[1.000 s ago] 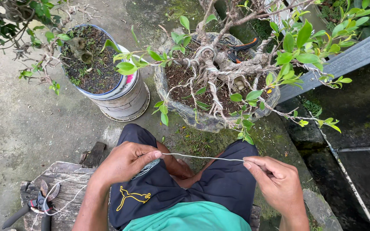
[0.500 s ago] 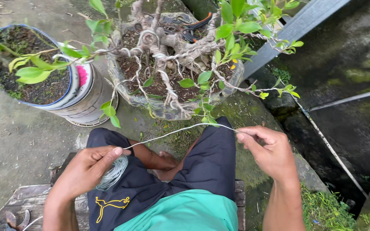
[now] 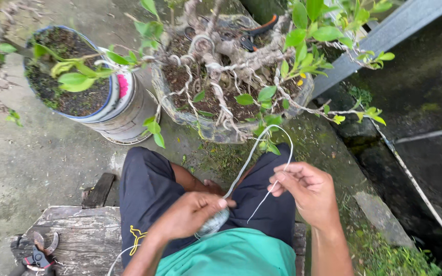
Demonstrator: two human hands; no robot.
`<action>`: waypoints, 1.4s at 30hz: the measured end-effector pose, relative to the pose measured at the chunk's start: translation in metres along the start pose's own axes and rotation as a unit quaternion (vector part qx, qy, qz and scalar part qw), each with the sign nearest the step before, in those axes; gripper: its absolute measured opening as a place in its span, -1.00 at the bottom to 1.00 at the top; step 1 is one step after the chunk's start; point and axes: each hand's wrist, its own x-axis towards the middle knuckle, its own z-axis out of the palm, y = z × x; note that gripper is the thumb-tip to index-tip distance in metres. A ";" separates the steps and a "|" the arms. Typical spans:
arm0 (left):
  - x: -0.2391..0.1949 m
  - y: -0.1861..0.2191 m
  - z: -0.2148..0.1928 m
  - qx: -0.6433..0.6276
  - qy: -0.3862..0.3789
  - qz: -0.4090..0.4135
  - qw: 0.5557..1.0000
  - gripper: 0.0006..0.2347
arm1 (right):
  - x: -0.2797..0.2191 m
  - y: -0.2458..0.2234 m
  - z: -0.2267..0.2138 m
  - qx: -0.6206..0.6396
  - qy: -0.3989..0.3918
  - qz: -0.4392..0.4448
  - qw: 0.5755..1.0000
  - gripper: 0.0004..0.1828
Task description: The person sits on the ground and wraps a thin wire around the branches of a bonsai tree to shape them. They use their hands to carefully position and secure the wire on the branches. Later, they pick up a roll of wire and use pliers to cut a piece.
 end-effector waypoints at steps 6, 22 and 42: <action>0.001 -0.013 0.020 0.033 -0.011 0.127 0.991 -0.67 | 0.000 0.026 -0.005 0.084 0.062 0.012 0.994 -0.80; -0.003 -0.016 0.035 0.039 0.061 0.065 0.995 -0.65 | -0.005 0.003 0.002 0.026 0.085 -0.011 0.996 -0.80; -0.009 -0.037 0.039 0.007 0.126 0.078 0.989 -0.75 | -0.013 -0.007 0.012 -0.002 0.075 -0.045 0.996 -0.84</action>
